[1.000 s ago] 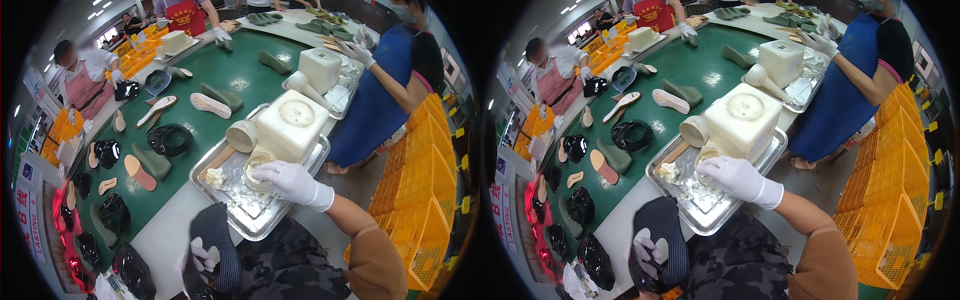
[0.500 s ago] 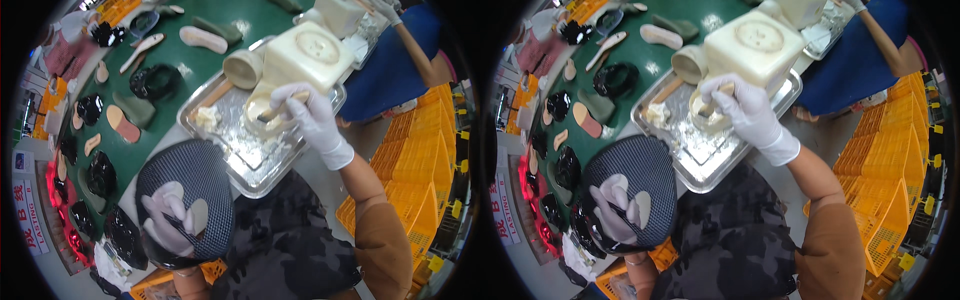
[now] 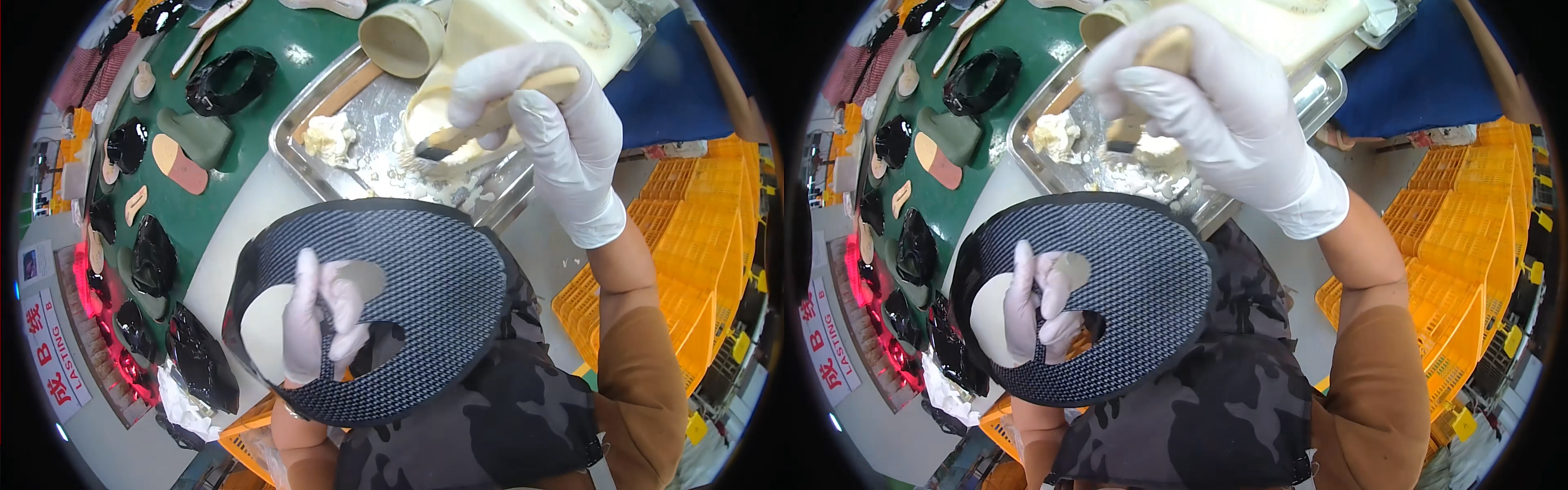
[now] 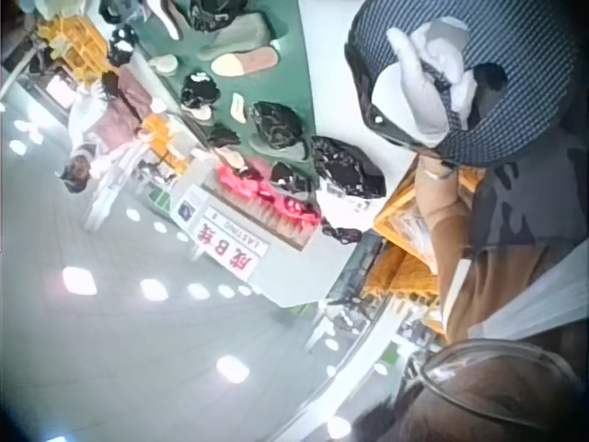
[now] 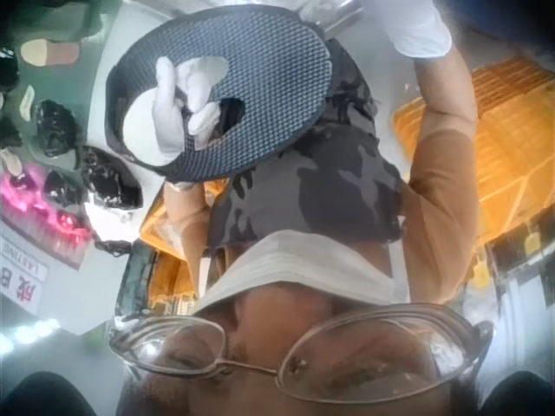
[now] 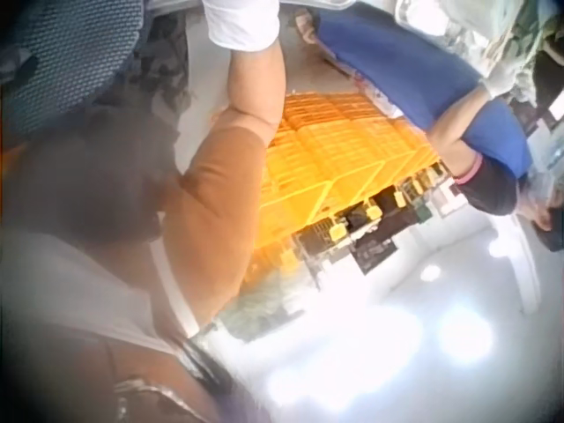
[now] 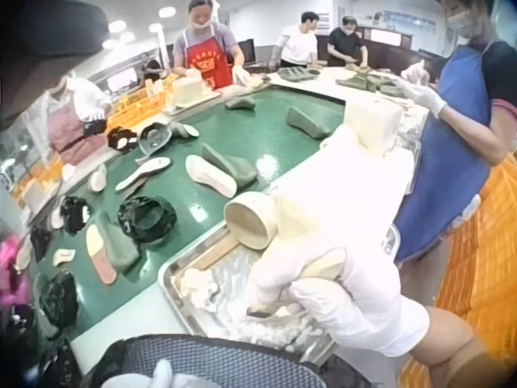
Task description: The person applies a white adhesive to the inner lining of shoe uppers using a brush. They repeatedly dip the brush into a container of glue and coat the interior of the shoe parts, which are placed on a green workbench. The person handles the shoe parts one at a time, applying the glue to the edges and inner surfaces.
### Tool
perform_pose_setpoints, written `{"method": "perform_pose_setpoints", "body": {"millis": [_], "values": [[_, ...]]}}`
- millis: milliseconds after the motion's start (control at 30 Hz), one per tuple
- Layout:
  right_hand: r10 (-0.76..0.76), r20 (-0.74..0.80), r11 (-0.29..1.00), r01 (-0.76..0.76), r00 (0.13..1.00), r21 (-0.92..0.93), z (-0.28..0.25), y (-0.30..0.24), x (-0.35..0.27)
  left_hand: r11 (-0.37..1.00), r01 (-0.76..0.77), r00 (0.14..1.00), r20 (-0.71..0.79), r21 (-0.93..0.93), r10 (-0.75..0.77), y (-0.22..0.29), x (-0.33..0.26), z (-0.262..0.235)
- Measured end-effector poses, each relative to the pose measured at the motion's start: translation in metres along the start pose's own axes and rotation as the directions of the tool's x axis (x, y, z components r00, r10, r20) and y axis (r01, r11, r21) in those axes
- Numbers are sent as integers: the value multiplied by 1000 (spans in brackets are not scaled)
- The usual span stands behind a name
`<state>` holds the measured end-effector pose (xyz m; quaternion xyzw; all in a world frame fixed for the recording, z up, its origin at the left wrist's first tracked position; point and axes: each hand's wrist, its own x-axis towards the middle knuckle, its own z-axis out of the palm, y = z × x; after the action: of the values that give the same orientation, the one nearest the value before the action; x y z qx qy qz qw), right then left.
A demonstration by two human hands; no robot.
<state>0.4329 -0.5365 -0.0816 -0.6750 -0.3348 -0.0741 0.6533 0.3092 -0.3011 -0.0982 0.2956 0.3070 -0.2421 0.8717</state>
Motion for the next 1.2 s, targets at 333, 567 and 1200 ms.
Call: {"method": "perform_pose_setpoints", "body": {"millis": [333,567,1200], "values": [[-334,28,934,335,942,-126,41,12,22,938,246,956,100,245,-276,-16,23,18],[-71,414,904,234,908,-358,7,-3,18,941,83,931,310,329,-191,-14,27,11],[-68,124,992,80,990,-97,5,-6,-1,850,-259,964,73,458,255,-22,10,12]]}}
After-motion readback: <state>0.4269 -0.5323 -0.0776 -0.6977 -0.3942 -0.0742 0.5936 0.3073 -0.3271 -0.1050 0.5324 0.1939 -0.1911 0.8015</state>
